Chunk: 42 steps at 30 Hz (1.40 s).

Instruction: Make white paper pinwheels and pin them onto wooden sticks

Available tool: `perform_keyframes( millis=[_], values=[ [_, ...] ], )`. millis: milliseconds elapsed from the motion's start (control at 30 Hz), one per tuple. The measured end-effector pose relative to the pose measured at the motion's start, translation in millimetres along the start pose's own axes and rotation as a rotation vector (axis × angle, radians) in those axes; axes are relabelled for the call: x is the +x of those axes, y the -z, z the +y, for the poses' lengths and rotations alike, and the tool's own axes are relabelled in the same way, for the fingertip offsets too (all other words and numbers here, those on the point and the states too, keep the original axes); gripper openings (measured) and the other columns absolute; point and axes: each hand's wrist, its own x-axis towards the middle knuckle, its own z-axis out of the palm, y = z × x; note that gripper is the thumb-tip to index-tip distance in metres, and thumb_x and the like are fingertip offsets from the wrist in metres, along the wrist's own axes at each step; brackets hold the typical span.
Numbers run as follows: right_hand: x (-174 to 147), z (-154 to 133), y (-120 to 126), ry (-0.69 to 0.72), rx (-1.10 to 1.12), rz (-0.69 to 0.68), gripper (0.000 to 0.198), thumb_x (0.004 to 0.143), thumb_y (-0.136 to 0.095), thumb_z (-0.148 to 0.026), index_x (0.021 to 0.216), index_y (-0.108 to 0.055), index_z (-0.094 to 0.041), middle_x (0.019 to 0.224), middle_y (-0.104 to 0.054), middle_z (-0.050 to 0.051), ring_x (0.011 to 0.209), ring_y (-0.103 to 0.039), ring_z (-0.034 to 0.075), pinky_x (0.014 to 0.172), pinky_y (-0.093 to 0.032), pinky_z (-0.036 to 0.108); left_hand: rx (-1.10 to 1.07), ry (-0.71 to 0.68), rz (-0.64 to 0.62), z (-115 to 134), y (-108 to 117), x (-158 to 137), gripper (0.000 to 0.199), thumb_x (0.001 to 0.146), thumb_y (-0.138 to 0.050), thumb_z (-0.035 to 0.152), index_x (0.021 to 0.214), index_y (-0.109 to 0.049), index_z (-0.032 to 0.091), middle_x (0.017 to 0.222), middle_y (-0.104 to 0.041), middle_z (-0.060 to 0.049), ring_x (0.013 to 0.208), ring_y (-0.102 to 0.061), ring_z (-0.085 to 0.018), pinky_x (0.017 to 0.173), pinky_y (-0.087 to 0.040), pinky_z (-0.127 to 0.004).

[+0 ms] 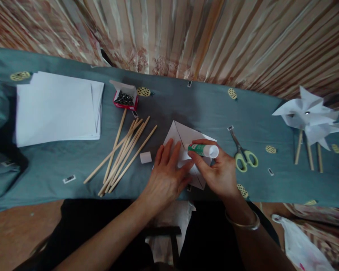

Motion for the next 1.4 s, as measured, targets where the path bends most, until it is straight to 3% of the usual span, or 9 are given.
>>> perform_keyframes(
  millis=[300, 733, 1400],
  values=[
    [-2, 1, -1, 0.018, -0.035, -0.009, 0.022, 0.086, -0.066, -0.032, 0.108, -0.065, -0.025, 0.102, -0.074, 0.002, 0.09, -0.071, 0.019, 0.086, -0.057, 0.034, -0.018, 0.03, 0.003, 1, 0, -1, 0.041, 0.087, -0.064, 0.031, 0.127, -0.058, 0.024, 0.154, -0.034, -0.017, 0.147, -0.018, -0.044, 0.111, -0.025, -0.07],
    [-7, 4, -5, 0.122, -0.124, -0.013, 0.025, 0.088, -0.065, -0.032, 0.112, -0.064, -0.024, 0.106, -0.074, 0.004, 0.095, -0.071, 0.021, 0.09, -0.057, 0.036, -0.033, 0.022, 0.023, 2, 0, -1, 0.038, 0.089, -0.062, 0.031, 0.126, -0.058, 0.022, 0.151, -0.036, -0.019, 0.146, -0.018, -0.043, 0.111, -0.026, -0.069],
    [-10, -3, -6, 0.138, -0.144, -0.067, 0.026, 0.088, -0.064, -0.032, 0.113, -0.063, -0.024, 0.107, -0.074, 0.004, 0.095, -0.072, 0.021, 0.087, -0.059, 0.036, 0.0, 0.008, 0.041, 1, -3, -2, 0.028, 0.093, -0.055, 0.031, 0.115, -0.063, 0.016, 0.15, -0.038, -0.02, 0.146, -0.02, -0.043, 0.112, -0.027, -0.066]
  ],
)
